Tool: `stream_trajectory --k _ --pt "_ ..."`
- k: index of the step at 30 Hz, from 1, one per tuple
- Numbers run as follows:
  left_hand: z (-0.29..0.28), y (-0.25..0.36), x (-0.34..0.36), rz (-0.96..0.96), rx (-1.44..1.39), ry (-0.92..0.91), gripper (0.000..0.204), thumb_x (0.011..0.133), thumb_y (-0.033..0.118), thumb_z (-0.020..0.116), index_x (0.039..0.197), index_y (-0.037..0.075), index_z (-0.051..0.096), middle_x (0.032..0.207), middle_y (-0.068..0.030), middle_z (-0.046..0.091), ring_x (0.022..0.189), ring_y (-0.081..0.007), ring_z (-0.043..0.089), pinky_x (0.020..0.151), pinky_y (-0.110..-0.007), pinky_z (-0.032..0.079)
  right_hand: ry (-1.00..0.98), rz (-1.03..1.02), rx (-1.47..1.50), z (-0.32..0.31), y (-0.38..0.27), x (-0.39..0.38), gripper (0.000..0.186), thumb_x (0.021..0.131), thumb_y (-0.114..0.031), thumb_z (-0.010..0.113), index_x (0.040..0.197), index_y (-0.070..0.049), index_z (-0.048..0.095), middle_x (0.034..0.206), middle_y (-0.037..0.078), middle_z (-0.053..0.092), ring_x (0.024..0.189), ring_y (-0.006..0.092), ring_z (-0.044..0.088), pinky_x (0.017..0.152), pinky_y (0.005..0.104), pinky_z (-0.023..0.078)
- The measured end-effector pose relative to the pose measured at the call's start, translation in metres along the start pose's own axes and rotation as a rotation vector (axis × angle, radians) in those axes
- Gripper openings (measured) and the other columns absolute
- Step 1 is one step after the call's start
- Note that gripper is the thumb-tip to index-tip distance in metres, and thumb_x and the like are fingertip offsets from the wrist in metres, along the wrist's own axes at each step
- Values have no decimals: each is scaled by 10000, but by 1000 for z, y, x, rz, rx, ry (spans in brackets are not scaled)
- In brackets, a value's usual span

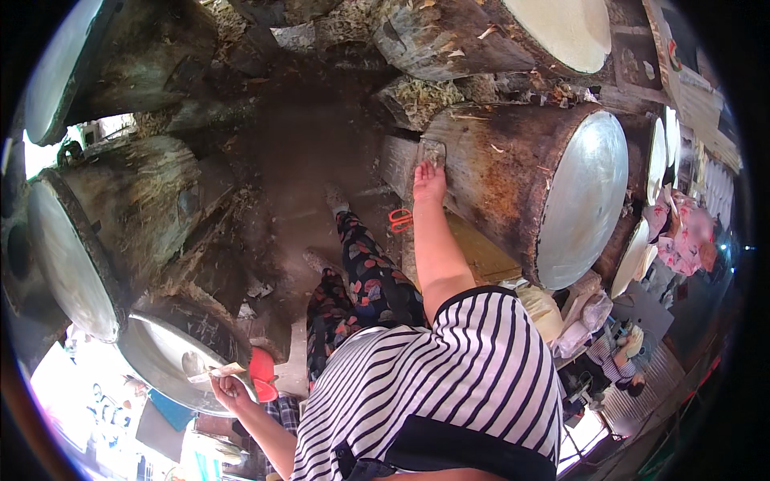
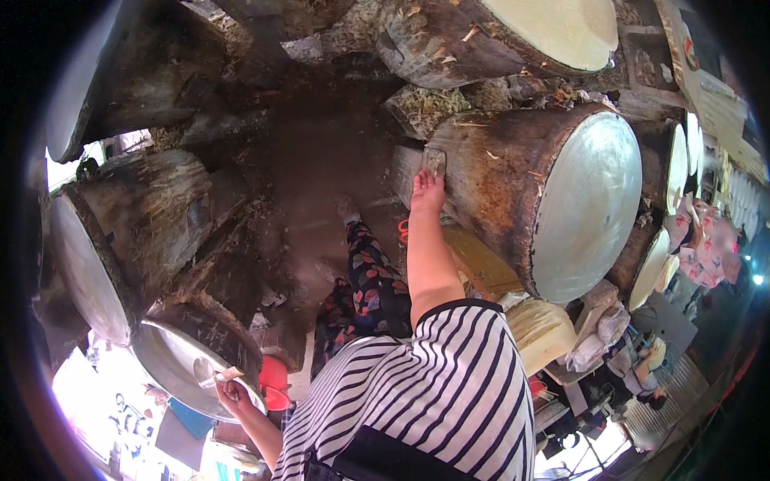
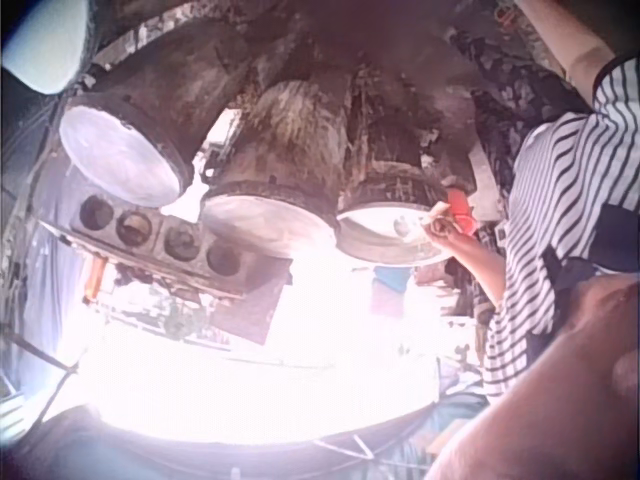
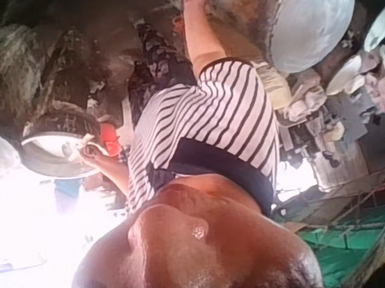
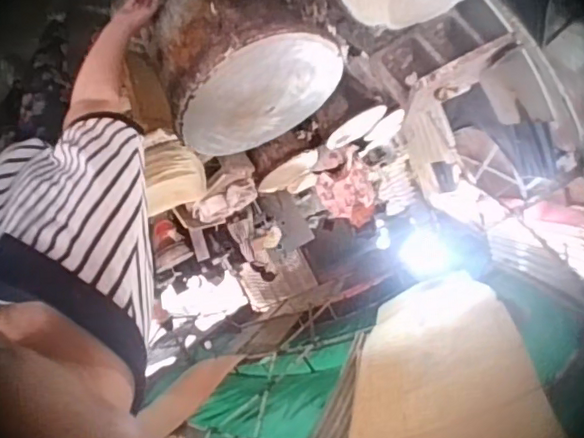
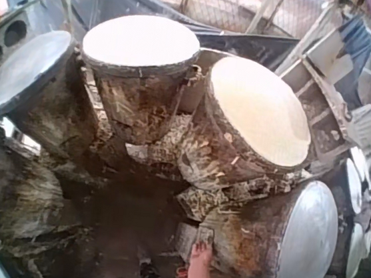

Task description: The person ladles batter onto hot cylindrical cooking surfaces and spreads it into thin crepes using a wooden tool. The person removes the cooked crepes and stacks them on a nearby surface.

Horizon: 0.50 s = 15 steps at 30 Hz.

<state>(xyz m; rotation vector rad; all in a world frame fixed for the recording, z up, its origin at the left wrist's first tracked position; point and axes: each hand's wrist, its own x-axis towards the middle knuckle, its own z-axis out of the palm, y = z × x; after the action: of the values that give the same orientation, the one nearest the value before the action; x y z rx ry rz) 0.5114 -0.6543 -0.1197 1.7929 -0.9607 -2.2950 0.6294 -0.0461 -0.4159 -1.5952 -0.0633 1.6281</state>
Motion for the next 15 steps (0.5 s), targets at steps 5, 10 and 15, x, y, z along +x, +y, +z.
stream_trajectory --k 5,10,15 --pt "16 -3 -8 17 33 -5 206 908 93 511 1075 -18 557 540 47 330 422 -37 241 390 -173 239 -20 -54 21 -4 3 0 316 944 -321 424 1023 -25 497 953 102 610 838 212 574 780 344 478" --pt "-5 4 0 71 71 -67 185 907 98 515 1049 -9 565 542 50 328 428 -37 243 378 -185 236 -84 -2 6 0 1 -5 265 930 -263 430 986 -19 516 916 129 625 851 241 597 758 351 511" --pt "-60 15 28 92 189 -90 248 859 243 585 973 24 569 584 29 416 446 -63 363 408 -174 348 -282 240 -621 4 22 -67 247 867 -253 547 983 -37 523 934 175 624 831 284 606 721 372 524"
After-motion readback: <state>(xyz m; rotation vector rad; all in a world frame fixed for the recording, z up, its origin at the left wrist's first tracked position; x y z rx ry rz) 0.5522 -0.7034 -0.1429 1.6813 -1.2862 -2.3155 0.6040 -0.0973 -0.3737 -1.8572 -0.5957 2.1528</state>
